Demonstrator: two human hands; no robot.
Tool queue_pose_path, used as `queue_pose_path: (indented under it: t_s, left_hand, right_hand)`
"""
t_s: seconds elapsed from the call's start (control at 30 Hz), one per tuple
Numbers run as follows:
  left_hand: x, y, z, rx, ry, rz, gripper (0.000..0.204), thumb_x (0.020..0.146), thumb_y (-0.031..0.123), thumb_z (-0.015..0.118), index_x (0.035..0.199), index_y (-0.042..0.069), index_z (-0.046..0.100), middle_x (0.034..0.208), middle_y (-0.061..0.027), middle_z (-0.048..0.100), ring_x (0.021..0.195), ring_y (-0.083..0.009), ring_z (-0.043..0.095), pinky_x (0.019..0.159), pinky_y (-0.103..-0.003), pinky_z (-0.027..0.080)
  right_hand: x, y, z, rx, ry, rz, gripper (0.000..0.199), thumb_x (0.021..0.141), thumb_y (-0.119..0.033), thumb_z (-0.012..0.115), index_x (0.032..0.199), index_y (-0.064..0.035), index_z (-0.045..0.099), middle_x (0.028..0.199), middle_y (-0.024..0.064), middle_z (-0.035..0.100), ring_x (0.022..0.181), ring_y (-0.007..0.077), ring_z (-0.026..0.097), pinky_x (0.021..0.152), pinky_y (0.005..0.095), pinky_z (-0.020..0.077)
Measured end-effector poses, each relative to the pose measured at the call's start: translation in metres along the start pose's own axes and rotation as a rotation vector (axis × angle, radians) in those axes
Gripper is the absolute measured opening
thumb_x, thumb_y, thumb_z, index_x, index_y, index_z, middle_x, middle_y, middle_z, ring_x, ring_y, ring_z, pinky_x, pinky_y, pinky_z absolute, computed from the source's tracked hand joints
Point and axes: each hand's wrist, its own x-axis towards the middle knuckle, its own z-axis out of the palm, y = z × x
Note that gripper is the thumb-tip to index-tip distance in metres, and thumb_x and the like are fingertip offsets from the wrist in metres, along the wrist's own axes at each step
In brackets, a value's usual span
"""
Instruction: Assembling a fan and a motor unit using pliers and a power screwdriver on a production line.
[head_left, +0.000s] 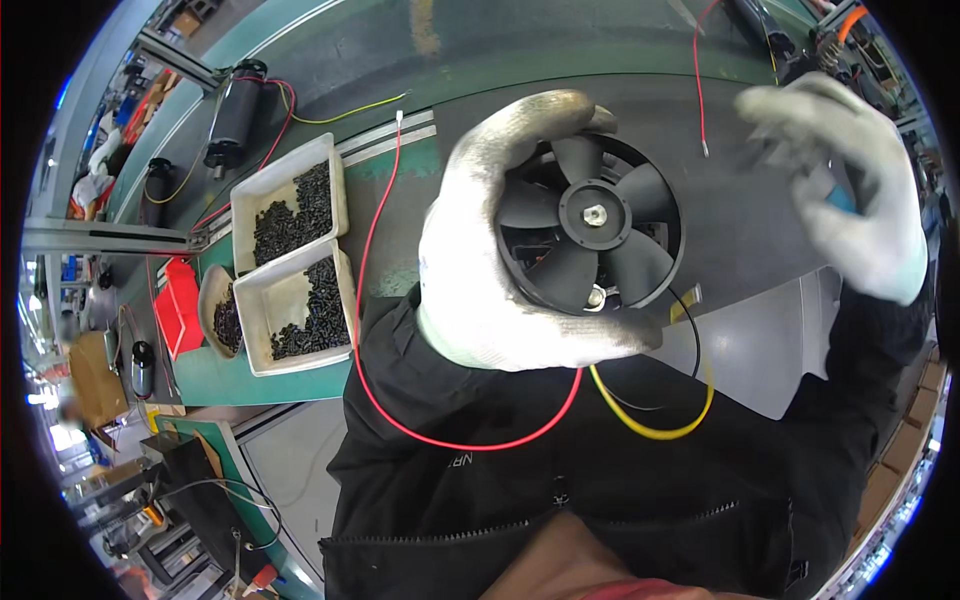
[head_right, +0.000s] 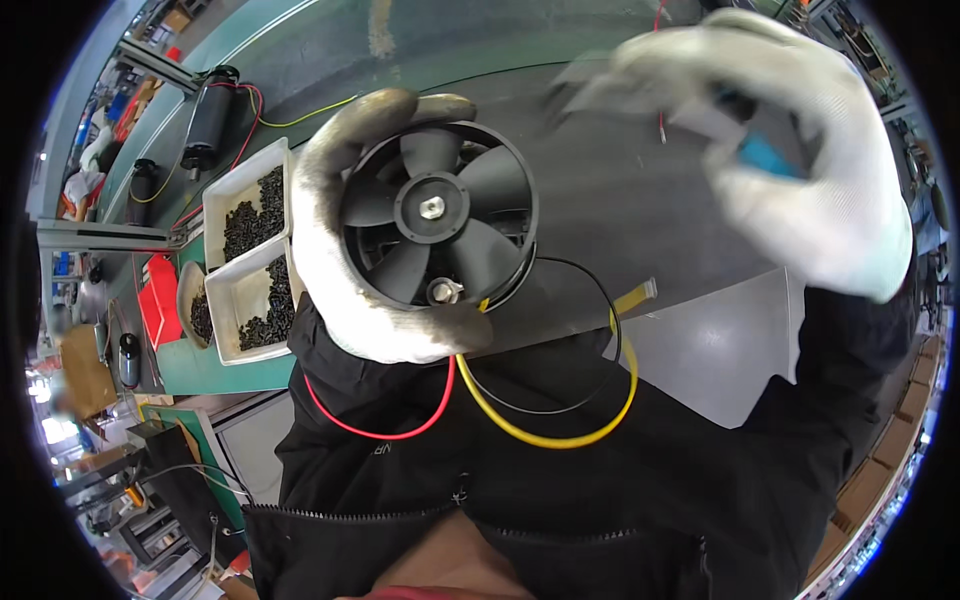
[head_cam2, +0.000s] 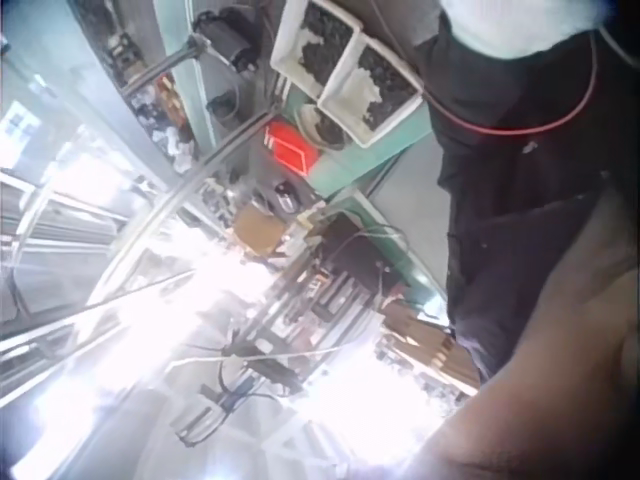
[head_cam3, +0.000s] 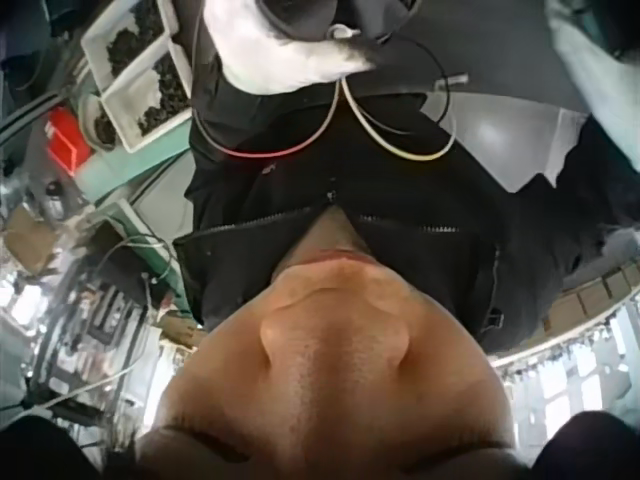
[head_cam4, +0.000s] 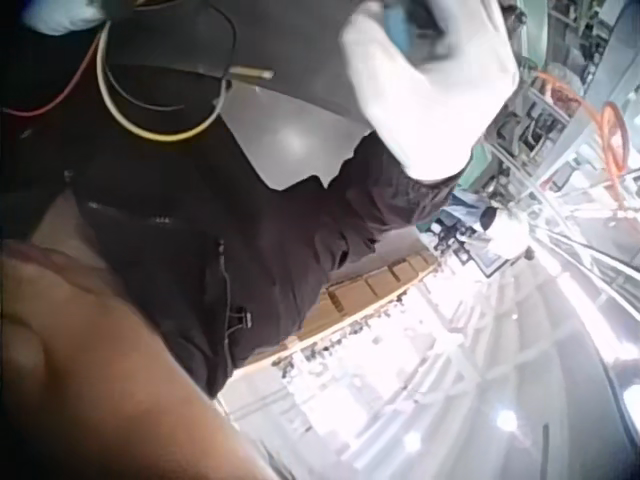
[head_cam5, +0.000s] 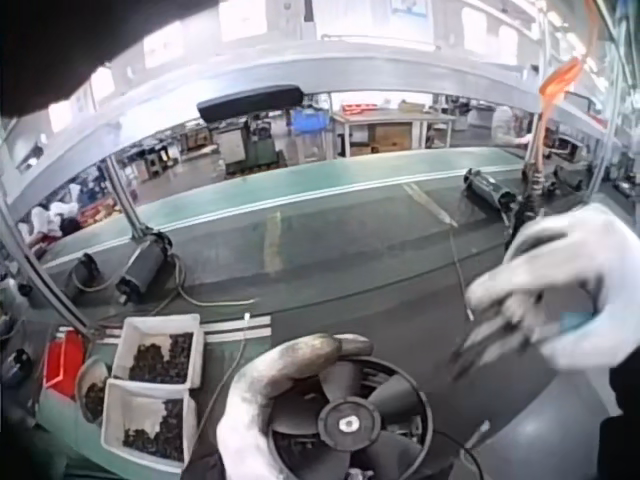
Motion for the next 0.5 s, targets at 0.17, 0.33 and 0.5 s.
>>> queue_pose_path:
  t_s: [0.17, 0.33, 0.5]
  left_hand:
    - [-0.015, -0.004, 0.001, -0.102, 0.102, 0.025, 0.107, 0.040, 0.028, 0.098, 0.129, -0.001, 0.046, 0.126, -0.0172, 0.054, 0.108, -0.0250, 0.057, 0.093, -0.038, 0.046]
    - [0.002, -0.005, -0.007, 0.091, -0.183, 0.268, 0.101, 0.046, 0.034, 0.097, 0.124, -0.001, 0.044, 0.105, -0.0208, 0.059, 0.111, -0.0456, 0.055, 0.090, -0.050, 0.049]
    - [-0.012, 0.001, 0.002, 0.333, 0.026, 0.271, 0.091, 0.048, 0.039, 0.095, 0.116, 0.000, 0.049, 0.106, -0.0284, 0.058, 0.104, -0.0453, 0.059, 0.080, -0.049, 0.054]
  right_hand:
    - [0.025, -0.023, 0.016, -0.121, -0.131, -0.036, 0.067, 0.047, 0.001, 0.049, 0.112, 0.0021, 0.064, 0.076, 0.0099, 0.051, 0.071, 0.0206, 0.056, 0.063, 0.0302, 0.0443]
    - [0.008, -0.044, 0.010, -0.196, -0.195, 0.117, 0.058, 0.059, 0.005, 0.059, 0.116, 0.0003, 0.063, 0.087, 0.0092, 0.053, 0.073, 0.0205, 0.056, 0.064, 0.0300, 0.0445]
    - [0.001, -0.049, 0.030, -0.090, -0.033, 0.346, 0.051, 0.067, 0.005, 0.062, 0.118, 0.0000, 0.062, 0.093, 0.0086, 0.053, 0.073, 0.0210, 0.057, 0.066, 0.0294, 0.0451]
